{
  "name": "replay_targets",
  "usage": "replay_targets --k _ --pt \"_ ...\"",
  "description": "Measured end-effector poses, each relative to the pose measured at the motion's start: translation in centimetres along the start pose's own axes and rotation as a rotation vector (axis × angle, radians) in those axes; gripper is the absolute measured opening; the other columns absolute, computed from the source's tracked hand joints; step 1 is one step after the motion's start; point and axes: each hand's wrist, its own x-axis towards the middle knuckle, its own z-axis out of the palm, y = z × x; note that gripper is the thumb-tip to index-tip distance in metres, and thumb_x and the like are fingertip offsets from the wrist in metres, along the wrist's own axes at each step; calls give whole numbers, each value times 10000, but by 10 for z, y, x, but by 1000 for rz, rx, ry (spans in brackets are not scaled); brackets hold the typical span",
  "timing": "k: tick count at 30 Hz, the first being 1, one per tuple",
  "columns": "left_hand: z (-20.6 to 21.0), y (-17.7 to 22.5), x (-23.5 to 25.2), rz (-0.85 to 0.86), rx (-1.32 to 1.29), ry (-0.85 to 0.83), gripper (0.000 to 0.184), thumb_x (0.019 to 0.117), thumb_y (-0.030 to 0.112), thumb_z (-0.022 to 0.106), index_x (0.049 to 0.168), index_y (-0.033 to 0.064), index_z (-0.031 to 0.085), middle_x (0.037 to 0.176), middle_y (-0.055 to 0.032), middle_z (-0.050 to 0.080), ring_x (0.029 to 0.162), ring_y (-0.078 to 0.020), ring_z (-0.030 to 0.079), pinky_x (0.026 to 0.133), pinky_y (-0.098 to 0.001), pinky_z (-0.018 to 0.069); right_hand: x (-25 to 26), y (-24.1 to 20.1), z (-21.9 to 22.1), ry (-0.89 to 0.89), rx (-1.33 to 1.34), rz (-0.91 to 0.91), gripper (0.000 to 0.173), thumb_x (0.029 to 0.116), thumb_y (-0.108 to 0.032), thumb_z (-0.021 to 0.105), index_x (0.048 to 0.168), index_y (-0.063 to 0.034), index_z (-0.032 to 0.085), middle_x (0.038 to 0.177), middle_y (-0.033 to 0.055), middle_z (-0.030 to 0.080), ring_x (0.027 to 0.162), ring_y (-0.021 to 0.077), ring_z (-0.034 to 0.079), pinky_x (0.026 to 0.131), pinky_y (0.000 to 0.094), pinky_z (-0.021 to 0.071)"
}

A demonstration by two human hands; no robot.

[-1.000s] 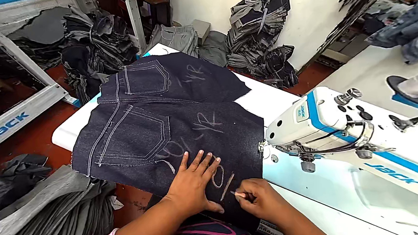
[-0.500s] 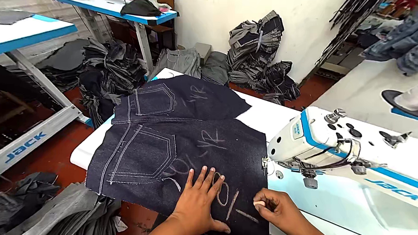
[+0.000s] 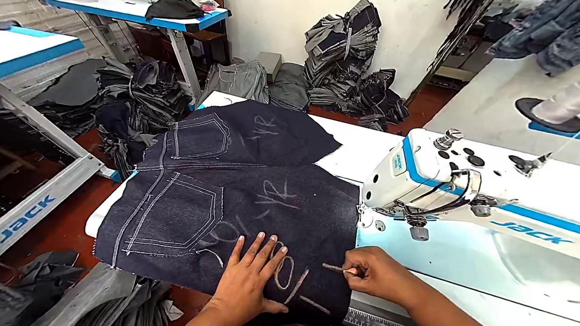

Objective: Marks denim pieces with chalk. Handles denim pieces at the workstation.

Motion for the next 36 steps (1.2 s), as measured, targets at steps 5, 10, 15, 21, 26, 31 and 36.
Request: replay_targets --k 5,10,15,21,26,31,36 --pt "-32 9 50 -71 -197 -205 1142 664 997 355 1421 185 624 1372 -161 652 1291 -455 587 1030 -808 334 33 -12 8 18 -22 46 147 855 -106 631 760 5 648 637 119 596 572 225 586 552 373 481" --pt "-10 -13 134 -57 -339 -711 833 947 797 259 1603 297 373 1723 -15 193 1602 -331 5 1167 -747 -102 -11 -7 -7 -30 -44 83 171 817 -118 657 695 -12 601 593 109 567 536 235 584 506 400 477" --pt "2 -21 133 -19 -303 -735 751 982 729 346 1609 317 354 1724 14 187 1606 -294 11 1197 -715 -55 -48 -3 -11 12 -3 80 134 812 -137 645 719 -40 643 598 71 579 520 160 559 490 307 463" --pt "7 -41 130 12 -261 -659 731 979 719 378 1587 315 405 1707 5 247 1601 -311 78 1204 -711 -11 0 -6 -23 -124 218 235 168 886 -126 626 855 24 694 673 79 601 588 106 517 554 268 424" --pt "11 -47 129 19 -253 -618 754 965 752 336 1576 320 427 1697 13 277 1599 -308 99 1202 -715 2 -18 -10 -15 -157 107 122 157 863 -96 640 753 16 630 640 120 582 575 206 563 543 357 453" --pt "13 -48 129 28 -247 -614 772 953 767 347 1578 321 423 1699 16 271 1598 -311 100 1197 -722 7 -49 -11 -23 -137 109 138 139 837 -112 646 735 -19 630 609 85 575 539 169 553 507 332 449" --pt "11 -46 130 34 -220 -648 779 943 757 410 1588 322 402 1709 14 241 1601 -311 74 1201 -714 -3 10 -5 -21 -82 82 204 153 881 -99 618 808 14 691 654 83 609 593 133 558 561 298 451"
